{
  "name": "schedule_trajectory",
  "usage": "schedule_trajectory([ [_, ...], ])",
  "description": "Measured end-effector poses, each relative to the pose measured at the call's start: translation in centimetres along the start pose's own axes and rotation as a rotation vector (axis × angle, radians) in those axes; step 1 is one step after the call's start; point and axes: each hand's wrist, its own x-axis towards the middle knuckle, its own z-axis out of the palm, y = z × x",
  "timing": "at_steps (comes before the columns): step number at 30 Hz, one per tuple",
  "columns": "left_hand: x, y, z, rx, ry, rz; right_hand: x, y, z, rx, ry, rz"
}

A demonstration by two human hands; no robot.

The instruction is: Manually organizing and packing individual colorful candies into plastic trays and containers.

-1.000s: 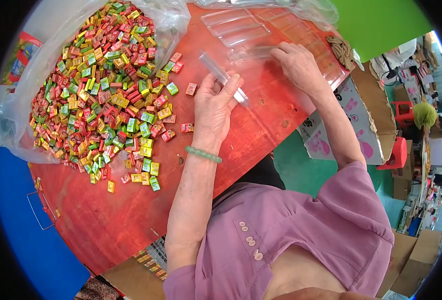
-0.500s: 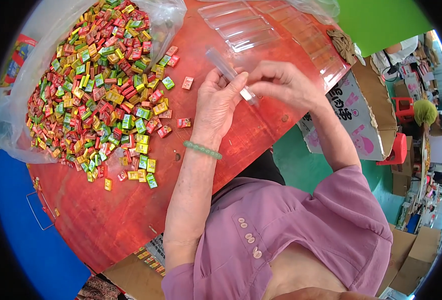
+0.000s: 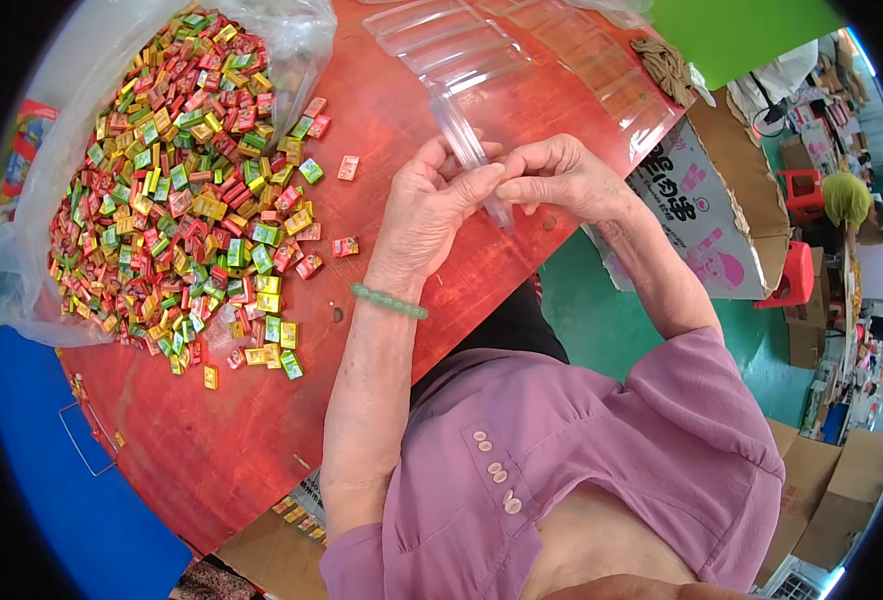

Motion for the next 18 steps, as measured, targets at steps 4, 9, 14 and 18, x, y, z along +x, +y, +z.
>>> schedule_trajectory([
  [4,-0.1,0.1,-0.9,0.013,0.035,0.012,-0.9,-0.5,-0.6,-0.284,0.181,-0.181],
  [9,0.1,0.2,-0.9,-0.061,0.114,0.054,-0.7,0.3,-3.5,-1.362,0.563,-0.542],
  [14,0.2,0.1,-1.2,-0.086,0.127,0.042,0.5,1.7,-5.9,-1.705,0.386,-0.469],
  [18,0.3,0.0,-1.2,-0.084,0.132,0.038,1.7,2.3,-7.0,-1.749,0.385,-0.491],
])
